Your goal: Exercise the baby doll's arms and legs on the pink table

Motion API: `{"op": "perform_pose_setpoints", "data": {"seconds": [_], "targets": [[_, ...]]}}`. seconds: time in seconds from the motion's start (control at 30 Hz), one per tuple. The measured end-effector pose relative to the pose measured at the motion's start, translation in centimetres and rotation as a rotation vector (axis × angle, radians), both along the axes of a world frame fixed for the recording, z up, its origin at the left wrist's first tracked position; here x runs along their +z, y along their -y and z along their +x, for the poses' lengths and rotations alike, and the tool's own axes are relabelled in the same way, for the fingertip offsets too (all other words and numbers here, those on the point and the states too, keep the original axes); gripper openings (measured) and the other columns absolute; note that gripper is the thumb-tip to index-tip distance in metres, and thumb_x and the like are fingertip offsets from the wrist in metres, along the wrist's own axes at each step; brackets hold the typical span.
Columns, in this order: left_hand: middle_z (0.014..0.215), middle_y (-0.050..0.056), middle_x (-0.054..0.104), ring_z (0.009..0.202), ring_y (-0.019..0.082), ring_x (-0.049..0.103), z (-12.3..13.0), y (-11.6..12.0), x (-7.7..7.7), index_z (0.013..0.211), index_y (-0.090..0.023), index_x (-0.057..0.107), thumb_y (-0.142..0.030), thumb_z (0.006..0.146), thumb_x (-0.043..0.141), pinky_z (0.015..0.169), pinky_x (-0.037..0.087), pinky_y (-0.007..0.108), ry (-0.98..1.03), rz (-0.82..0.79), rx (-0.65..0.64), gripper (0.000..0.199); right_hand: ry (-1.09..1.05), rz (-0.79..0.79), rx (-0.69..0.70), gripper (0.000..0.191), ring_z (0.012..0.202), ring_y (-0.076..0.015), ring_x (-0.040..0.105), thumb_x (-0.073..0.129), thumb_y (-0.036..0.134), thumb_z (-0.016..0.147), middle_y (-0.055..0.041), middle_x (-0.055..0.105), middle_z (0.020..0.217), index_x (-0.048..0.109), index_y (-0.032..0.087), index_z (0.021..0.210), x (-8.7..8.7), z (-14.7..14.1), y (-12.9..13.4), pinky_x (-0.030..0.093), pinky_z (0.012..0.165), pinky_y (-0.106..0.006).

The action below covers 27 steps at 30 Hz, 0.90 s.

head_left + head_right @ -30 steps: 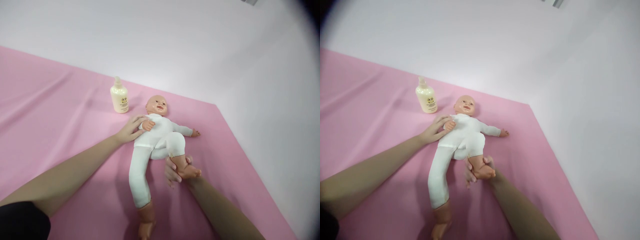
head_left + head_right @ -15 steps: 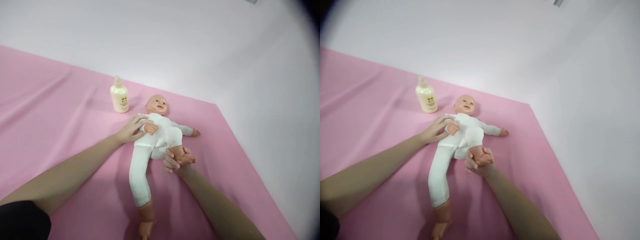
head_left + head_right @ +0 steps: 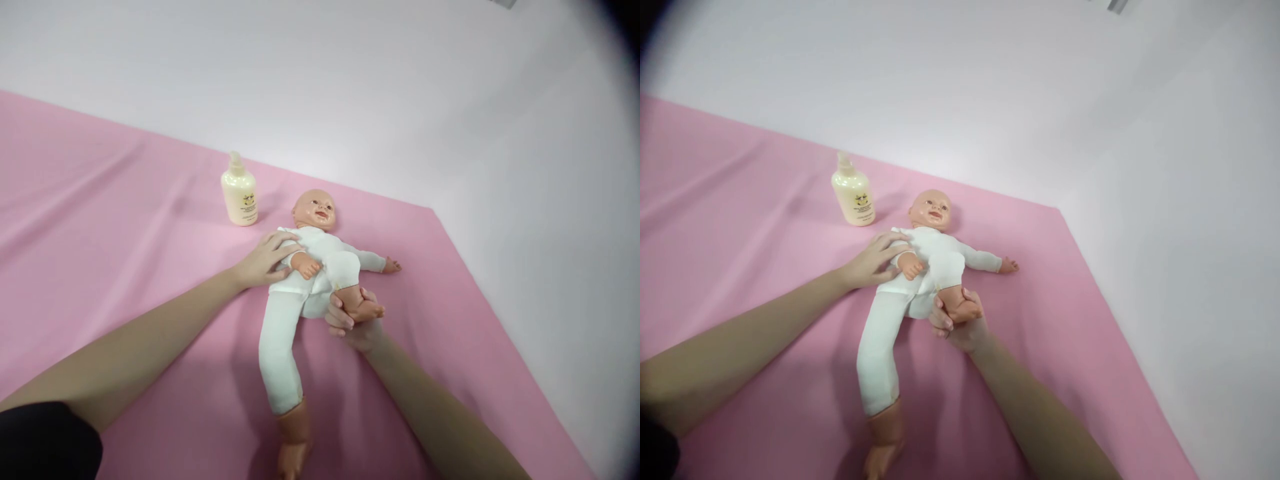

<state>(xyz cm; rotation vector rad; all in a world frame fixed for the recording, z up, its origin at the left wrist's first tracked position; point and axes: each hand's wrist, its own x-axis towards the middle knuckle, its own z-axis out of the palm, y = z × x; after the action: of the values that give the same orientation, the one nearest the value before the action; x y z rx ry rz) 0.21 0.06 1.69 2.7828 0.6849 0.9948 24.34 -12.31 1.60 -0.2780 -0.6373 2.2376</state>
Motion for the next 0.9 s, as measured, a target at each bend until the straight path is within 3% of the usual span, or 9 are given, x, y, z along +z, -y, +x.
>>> {"op": "perform_pose_setpoints", "data": {"seconds": [0.5, 0.67, 0.8, 0.9], "targets": [[0.129, 0.014, 0.047, 0.122, 0.028, 0.040, 0.0, 0.1, 0.0, 0.124, -0.019, 0.049, -0.024, 0.082, 0.051, 0.104, 0.032, 0.048, -0.010, -0.001, 0.004, 0.042, -0.029, 0.022, 0.007, 0.044, 0.048, -0.0084, 0.027, 0.045, 0.057, 0.079, 0.0039, 0.042, 0.053, 0.055, 0.014, 0.083, 0.0, -0.1, 0.0, 0.034, 0.049, -0.020], [0.130, 0.013, 0.047, 0.123, 0.029, 0.040, 0.0, 0.2, 0.1, 0.123, -0.020, 0.051, -0.026, 0.081, 0.052, 0.104, 0.032, 0.049, 0.008, -0.069, 0.007, 0.042, 0.021, 0.027, 0.002, 0.044, 0.046, -0.0089, 0.028, 0.046, 0.059, 0.076, 0.0041, 0.042, 0.051, 0.053, 0.016, 0.080, -0.2, -0.1, -0.1, 0.034, 0.047, -0.021], [0.127, 0.013, 0.049, 0.121, 0.027, 0.043, 0.3, 0.1, -0.2, 0.120, -0.018, 0.051, -0.031, 0.085, 0.052, 0.105, 0.033, 0.046, 0.197, -0.222, 0.019, 0.038, -0.016, 0.079, 0.044, 0.043, 0.046, -0.0095, 0.033, 0.048, 0.060, 0.075, 0.0037, 0.044, 0.052, 0.050, 0.017, 0.079, -0.6, 0.0, -0.1, 0.038, 0.046, -0.023], [0.119, 0.010, 0.055, 0.114, 0.022, 0.050, 0.2, -0.8, -1.1, 0.116, -0.020, 0.050, -0.042, 0.089, 0.048, 0.098, 0.041, 0.039, 0.562, -0.455, 0.142, 0.034, -0.092, 0.163, 0.087, 0.042, 0.049, -0.0101, 0.040, 0.046, 0.059, 0.078, 0.0023, 0.050, 0.056, 0.049, 0.018, 0.083, -1.2, 0.4, 0.2, 0.043, 0.050, -0.023]]}}
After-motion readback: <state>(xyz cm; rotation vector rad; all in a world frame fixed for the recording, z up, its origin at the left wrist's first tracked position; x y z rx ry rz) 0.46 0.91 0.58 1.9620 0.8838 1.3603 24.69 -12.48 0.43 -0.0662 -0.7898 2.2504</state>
